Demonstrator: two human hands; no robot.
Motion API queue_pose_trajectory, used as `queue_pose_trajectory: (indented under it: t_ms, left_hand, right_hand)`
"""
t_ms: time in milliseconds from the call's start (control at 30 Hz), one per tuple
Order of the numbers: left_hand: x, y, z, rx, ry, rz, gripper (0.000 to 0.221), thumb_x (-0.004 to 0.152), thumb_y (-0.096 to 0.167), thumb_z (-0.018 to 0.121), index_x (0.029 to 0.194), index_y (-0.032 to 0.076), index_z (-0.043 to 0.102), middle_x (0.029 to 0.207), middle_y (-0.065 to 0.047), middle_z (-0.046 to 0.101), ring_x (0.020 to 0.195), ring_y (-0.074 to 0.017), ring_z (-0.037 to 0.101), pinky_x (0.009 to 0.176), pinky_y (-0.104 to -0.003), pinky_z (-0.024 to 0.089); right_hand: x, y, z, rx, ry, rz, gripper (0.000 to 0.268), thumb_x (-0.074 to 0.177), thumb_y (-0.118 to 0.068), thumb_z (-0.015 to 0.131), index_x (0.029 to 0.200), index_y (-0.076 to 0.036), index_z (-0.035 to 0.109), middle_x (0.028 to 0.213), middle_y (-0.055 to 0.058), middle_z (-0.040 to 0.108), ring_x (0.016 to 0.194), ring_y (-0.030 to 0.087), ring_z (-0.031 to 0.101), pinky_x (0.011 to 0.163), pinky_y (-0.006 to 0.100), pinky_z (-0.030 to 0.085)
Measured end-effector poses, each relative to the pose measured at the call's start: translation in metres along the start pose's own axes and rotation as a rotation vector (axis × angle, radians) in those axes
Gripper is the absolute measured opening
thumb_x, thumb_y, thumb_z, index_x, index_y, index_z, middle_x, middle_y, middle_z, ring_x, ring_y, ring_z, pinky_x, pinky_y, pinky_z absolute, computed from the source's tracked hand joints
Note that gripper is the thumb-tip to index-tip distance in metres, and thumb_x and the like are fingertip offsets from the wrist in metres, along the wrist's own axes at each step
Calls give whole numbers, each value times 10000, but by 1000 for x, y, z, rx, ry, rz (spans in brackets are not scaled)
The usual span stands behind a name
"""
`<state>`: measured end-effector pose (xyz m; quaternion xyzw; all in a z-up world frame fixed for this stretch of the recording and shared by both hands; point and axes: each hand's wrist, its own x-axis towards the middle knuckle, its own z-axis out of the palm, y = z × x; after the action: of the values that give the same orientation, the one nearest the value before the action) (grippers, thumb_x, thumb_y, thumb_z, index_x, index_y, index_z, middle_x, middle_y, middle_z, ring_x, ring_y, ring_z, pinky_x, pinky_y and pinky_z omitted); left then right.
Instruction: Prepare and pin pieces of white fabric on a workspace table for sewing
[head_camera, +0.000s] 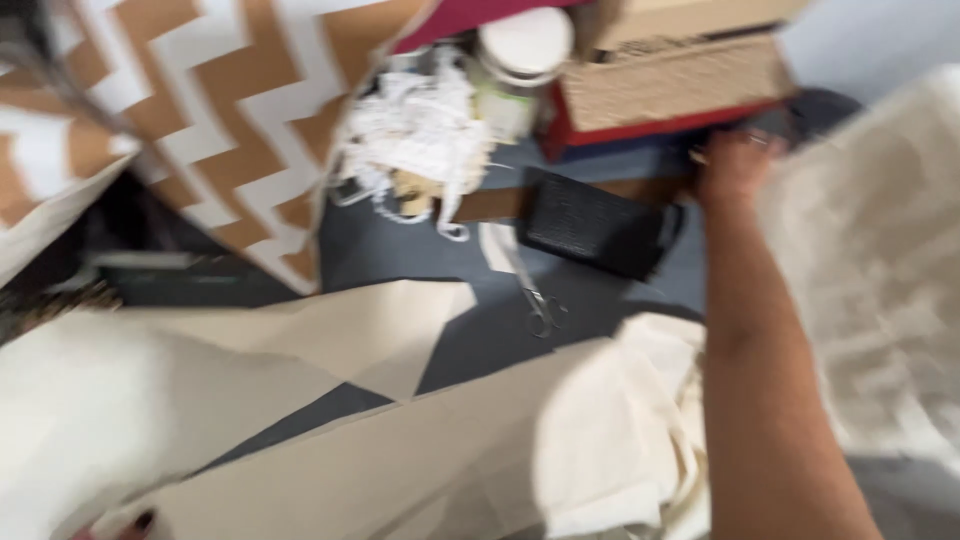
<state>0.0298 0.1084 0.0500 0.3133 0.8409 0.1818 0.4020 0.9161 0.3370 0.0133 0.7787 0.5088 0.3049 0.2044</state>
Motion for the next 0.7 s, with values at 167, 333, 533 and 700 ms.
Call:
queue_pose_trajectory:
  t_ms: [167,333,533,700]
  left_hand:
    - [36,-103,-6,-104,-12,3,222,932,162,805,1076,-7,806,839,-148,712,760,-228,589,630,-389,465]
    - [-18,-30,-7,-323,-72,-74,254,964,81,709,1193,-26,734,1081,-165,719,943,-270,609,788,-424,520]
    - [7,-73,-12,-238,-49,76,273,895,117,767,1139,-7,770,983,-102,708,854,-203,576,674,-379,478]
    - [-11,-55,-14,-418,-140,38,228,944,107,718,1135,-9,763,1020,-123,740,865,-230,631,675,-389,520]
  right_hand:
    - [31,9,26,-138,-230,-96,225,982,-412,592,973,-363,812,932,-65,814,957,199,702,913,497,322]
    - [5,22,-52,-182,-166,-122,335,1031,-547,509,1015,-373,794,916,-91,828,1076,137,641,912,384,306]
    - [-82,8,-220,74,313,-259,348,876,-599,620,1039,-321,754,892,-56,745,850,163,742,901,325,505]
    - [-161,-99,-342,989,585,-803,206,805,-85,763,1010,-73,745,750,-2,691,896,303,734,850,497,567]
